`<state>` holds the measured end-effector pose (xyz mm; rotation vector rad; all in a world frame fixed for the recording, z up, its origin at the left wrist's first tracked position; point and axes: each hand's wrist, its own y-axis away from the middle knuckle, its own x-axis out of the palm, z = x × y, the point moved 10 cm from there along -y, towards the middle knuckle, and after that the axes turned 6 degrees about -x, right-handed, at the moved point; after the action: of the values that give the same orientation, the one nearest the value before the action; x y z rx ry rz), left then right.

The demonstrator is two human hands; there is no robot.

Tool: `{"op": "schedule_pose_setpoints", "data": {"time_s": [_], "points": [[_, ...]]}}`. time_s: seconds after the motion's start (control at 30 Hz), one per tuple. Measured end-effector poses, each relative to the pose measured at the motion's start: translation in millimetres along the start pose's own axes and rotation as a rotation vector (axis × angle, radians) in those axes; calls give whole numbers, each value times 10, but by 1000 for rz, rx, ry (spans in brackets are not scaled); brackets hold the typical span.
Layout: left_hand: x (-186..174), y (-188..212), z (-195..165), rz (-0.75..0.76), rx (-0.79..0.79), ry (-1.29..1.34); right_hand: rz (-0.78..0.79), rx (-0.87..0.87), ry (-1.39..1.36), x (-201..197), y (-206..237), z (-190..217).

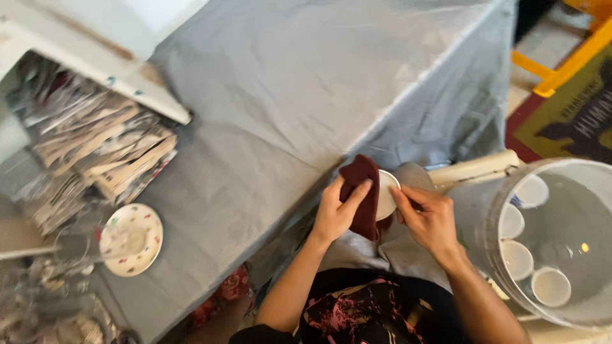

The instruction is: The person sits on the floor with a bucket of water on their lap and washes small ceramic cups and bowls by hand in the water. They lift each piece out, dry it with a maroon cloth, and place the cleaned cups on a nearby shelf and table.

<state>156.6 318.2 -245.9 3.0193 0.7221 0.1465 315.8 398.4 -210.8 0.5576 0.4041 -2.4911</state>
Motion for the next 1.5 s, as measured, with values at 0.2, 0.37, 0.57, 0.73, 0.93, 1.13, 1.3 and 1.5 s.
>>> {"op": "schedule_pose_setpoints", "data": {"time_s": [0.2, 0.37, 0.57, 0.73, 0.93, 1.13, 1.3, 1.5], "points": [[-522, 168, -730, -79, 101, -454, 148, -350, 96, 379, -271, 708], [-725, 124, -842, 139, -59, -479, 690, -486, 112, 1003, -463, 1039], [-1416, 72, -811, -144, 51, -63, 468, -562, 78, 1030, -886, 1595], [-1881, 120, -579, -800, 169, 178, 60, -476, 74, 1196, -1185, 1664], [-1915, 23, -596, -934, 221, 422, -96, -148, -203, 1850, -1306, 1222], [-2598, -51, -821, -818, -90, -390, 149, -148, -123, 2168, -1497, 1154], [-2699, 6, -815, -709, -353, -707, 360, 23, -271, 2726, -2418, 870], [-2509, -64, -1273, -682, -109, -832, 418, 133, -568, 3691, -3110, 719]]}}
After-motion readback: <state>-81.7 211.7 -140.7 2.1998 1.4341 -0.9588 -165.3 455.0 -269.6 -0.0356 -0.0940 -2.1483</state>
